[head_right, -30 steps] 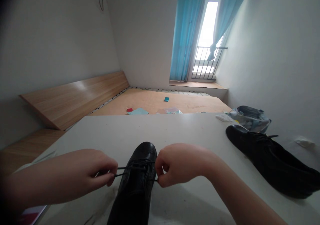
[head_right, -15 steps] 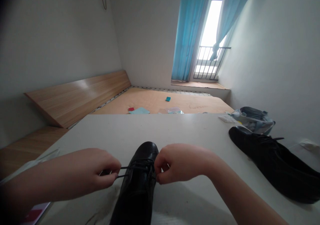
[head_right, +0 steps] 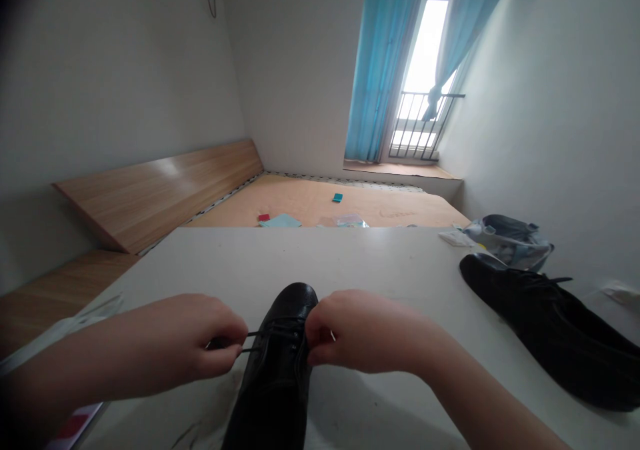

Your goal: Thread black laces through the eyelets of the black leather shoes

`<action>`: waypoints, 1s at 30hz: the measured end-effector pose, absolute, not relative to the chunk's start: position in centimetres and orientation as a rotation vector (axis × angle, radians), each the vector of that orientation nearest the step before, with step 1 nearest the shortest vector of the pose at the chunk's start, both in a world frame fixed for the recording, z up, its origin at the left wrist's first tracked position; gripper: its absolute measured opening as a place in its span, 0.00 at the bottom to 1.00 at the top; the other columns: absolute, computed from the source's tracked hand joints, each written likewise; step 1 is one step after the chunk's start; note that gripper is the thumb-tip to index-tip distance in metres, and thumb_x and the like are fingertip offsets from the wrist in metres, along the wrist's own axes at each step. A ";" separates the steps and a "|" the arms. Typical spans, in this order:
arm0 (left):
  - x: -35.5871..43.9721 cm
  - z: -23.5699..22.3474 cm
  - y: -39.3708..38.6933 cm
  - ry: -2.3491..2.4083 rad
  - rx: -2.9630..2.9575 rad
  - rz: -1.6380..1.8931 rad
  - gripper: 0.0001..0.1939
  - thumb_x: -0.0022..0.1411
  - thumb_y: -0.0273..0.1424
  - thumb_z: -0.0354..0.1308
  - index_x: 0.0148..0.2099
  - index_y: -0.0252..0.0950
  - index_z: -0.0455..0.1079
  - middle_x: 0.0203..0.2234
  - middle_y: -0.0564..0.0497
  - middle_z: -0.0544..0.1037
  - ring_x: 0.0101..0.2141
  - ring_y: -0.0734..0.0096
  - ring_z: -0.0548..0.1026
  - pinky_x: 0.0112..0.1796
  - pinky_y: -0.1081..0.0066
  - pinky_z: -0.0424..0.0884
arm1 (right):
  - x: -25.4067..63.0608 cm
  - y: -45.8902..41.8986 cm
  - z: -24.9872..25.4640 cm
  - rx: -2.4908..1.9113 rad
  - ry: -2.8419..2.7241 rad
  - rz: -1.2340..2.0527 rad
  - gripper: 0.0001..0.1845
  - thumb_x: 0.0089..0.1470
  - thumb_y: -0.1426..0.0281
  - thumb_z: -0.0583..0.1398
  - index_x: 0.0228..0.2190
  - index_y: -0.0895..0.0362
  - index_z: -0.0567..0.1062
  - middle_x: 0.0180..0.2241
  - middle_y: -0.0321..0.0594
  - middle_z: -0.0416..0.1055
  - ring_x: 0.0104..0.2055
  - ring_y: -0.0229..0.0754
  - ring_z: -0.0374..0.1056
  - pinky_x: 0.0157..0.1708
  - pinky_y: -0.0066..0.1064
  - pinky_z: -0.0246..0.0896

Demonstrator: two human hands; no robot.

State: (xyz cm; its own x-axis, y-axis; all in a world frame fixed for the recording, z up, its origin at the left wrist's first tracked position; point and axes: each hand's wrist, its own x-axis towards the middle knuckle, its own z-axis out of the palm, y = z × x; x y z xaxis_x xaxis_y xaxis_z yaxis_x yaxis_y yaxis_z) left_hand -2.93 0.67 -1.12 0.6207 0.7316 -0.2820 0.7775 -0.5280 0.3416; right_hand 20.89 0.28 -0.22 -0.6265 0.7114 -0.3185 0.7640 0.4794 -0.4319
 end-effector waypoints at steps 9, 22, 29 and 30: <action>-3.1 -1.7 0.9 1.197 2.405 -0.162 0.15 0.58 0.36 0.50 0.21 0.38 0.59 0.14 0.59 0.56 0.17 0.75 0.53 0.20 0.70 0.45 | 20.8 -0.1 -0.7 1.462 2.415 -1.107 0.07 0.51 0.72 0.57 0.25 0.57 0.74 0.23 0.34 0.74 0.24 0.36 0.68 0.23 0.24 0.57; -1.9 -1.4 -0.1 1.179 2.455 -0.126 0.19 0.68 0.34 0.42 0.37 0.41 0.76 0.32 0.50 0.81 0.32 0.62 0.77 0.29 0.69 0.59 | 20.2 -1.2 0.0 1.593 2.429 -1.232 0.08 0.60 0.70 0.49 0.37 0.53 0.68 0.29 0.35 0.75 0.26 0.37 0.71 0.24 0.26 0.58; 0.1 -1.1 -2.1 1.334 2.447 -0.119 0.19 0.67 0.42 0.45 0.37 0.39 0.74 0.32 0.46 0.81 0.32 0.54 0.78 0.30 0.65 0.65 | 18.8 -3.7 0.5 1.735 2.517 -0.724 0.08 0.53 0.63 0.58 0.33 0.54 0.72 0.32 0.41 0.76 0.33 0.47 0.71 0.27 0.31 0.54; 0.3 -1.3 -2.4 1.380 2.430 -0.095 0.16 0.66 0.40 0.47 0.41 0.39 0.74 0.34 0.45 0.81 0.35 0.53 0.78 0.33 0.64 0.67 | 18.6 -4.0 0.4 1.728 2.515 -0.691 0.06 0.51 0.66 0.58 0.32 0.54 0.72 0.32 0.41 0.76 0.33 0.47 0.71 0.27 0.30 0.53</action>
